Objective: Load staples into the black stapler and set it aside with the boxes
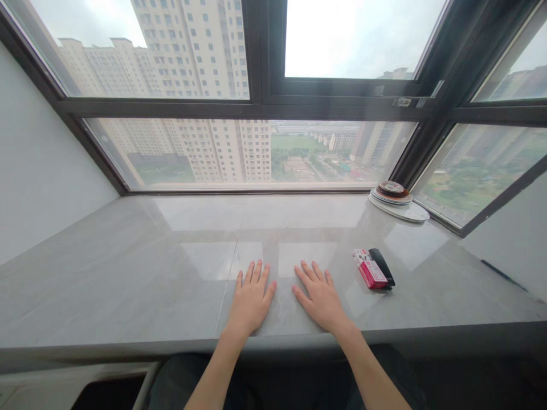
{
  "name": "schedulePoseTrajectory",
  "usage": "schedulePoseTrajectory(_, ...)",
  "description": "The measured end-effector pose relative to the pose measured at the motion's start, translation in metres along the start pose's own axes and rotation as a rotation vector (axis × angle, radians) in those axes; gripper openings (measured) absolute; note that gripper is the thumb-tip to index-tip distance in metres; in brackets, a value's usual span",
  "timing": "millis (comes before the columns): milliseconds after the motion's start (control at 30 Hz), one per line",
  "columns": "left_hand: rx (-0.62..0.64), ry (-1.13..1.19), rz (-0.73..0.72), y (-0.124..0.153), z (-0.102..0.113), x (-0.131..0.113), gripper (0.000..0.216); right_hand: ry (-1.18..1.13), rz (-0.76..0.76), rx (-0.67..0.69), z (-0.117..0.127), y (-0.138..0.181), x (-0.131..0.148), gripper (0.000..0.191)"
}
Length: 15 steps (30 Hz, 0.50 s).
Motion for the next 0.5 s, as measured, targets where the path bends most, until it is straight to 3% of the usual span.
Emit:
schedulePoseTrajectory(67, 0.000, 0.008, 0.003, 0.000, -0.002, 0.000, 0.055, -0.075, 0.011, -0.090, 0.013, -0.002, -0.008, 0.057)
schedulePoseTrajectory(167, -0.006, 0.025, 0.004, 0.000, -0.003, 0.001, 0.055, -0.087, 0.028, -0.391, 0.055, -0.004, -0.037, 0.056)
schedulePoseTrajectory(233, -0.010, 0.036, 0.006, 0.001, -0.003, 0.001, 0.055, -0.031, 0.010, -0.587, 0.091, -0.002, -0.073, 0.054)
schedulePoseTrajectory(300, -0.014, 0.047, 0.010, 0.001, -0.003, 0.001, 0.055, 0.029, -0.113, -0.727, 0.125, 0.002, -0.117, 0.058)
schedulePoseTrajectory(367, -0.018, 0.059, 0.013, 0.001, -0.002, 0.001, 0.055, -0.007, -0.292, -0.711, 0.149, 0.006, -0.162, 0.067)
schedulePoseTrajectory(433, -0.024, 0.073, 0.019, 0.001, -0.002, 0.001, 0.054, -0.171, -0.474, -0.550, 0.158, 0.007, -0.195, 0.068)
schedulePoseTrajectory(500, -0.029, 0.092, 0.028, 0.001, -0.002, 0.001, 0.054, -0.368, -0.547, -0.375, 0.156, 0.006, -0.209, 0.061)
Point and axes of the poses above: each hand's wrist, its own y-axis away from the middle knuckle, its own z-axis out of the back of the hand, x = y × z, the point moved 2 cm from there along -y, towards the middle knuckle, and after that the axes turned 13 degrees about -y, right-handed, at the moved point
